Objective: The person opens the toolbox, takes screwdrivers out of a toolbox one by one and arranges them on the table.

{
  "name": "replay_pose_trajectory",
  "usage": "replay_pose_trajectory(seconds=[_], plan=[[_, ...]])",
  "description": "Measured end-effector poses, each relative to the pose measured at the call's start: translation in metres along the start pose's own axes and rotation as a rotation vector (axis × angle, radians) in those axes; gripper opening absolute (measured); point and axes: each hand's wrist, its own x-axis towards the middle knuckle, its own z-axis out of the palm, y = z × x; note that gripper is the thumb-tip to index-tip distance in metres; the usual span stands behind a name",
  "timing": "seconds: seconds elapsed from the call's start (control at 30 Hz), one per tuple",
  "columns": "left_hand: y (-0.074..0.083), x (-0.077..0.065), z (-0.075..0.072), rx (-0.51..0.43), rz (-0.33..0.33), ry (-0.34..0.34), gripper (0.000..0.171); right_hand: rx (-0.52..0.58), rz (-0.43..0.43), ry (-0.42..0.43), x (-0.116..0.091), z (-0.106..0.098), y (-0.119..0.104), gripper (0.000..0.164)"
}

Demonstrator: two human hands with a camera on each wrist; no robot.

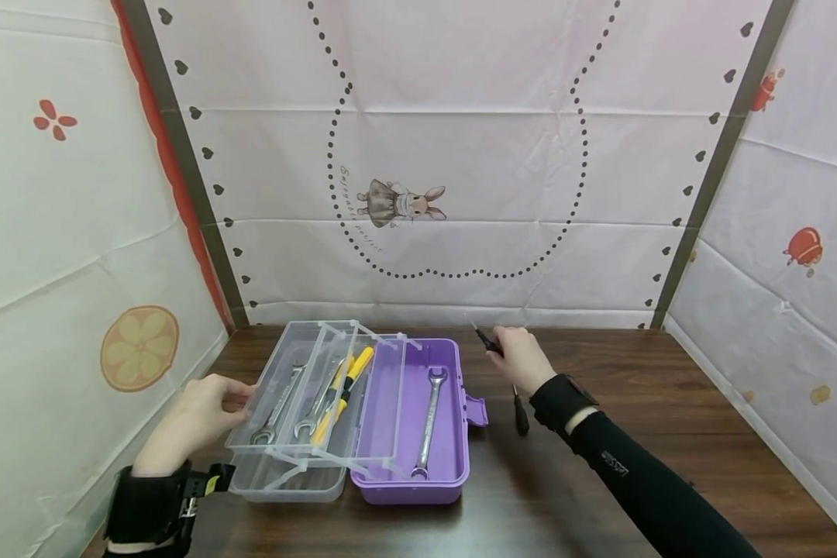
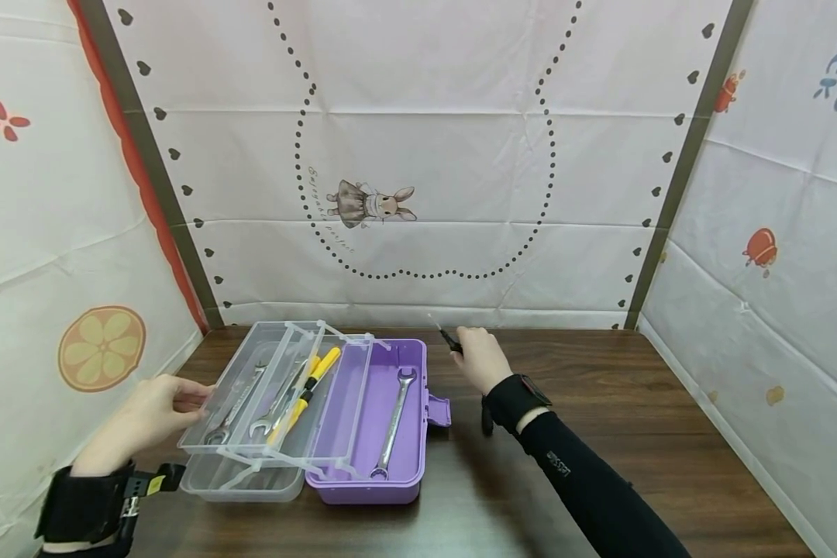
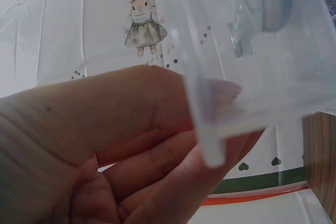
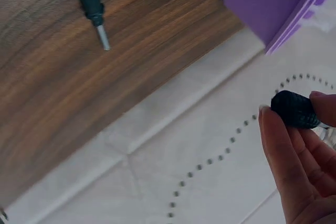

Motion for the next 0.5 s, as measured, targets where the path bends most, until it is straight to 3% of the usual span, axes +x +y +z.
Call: replay_pose_trajectory(seconds=[0.3, 0.5], plan=[[0.000, -0.002, -0.001, 0.003, 0.010, 0.017, 0.026, 0.052, 0.184, -0.068, -0.018, -0.008, 0.025, 0.014], [0.000, -0.001, 0.000, 0.002, 0.007, 0.021, 0.026, 0.056, 0.234, -0.104, -0.033, -0.008, 0.037, 0.015]])
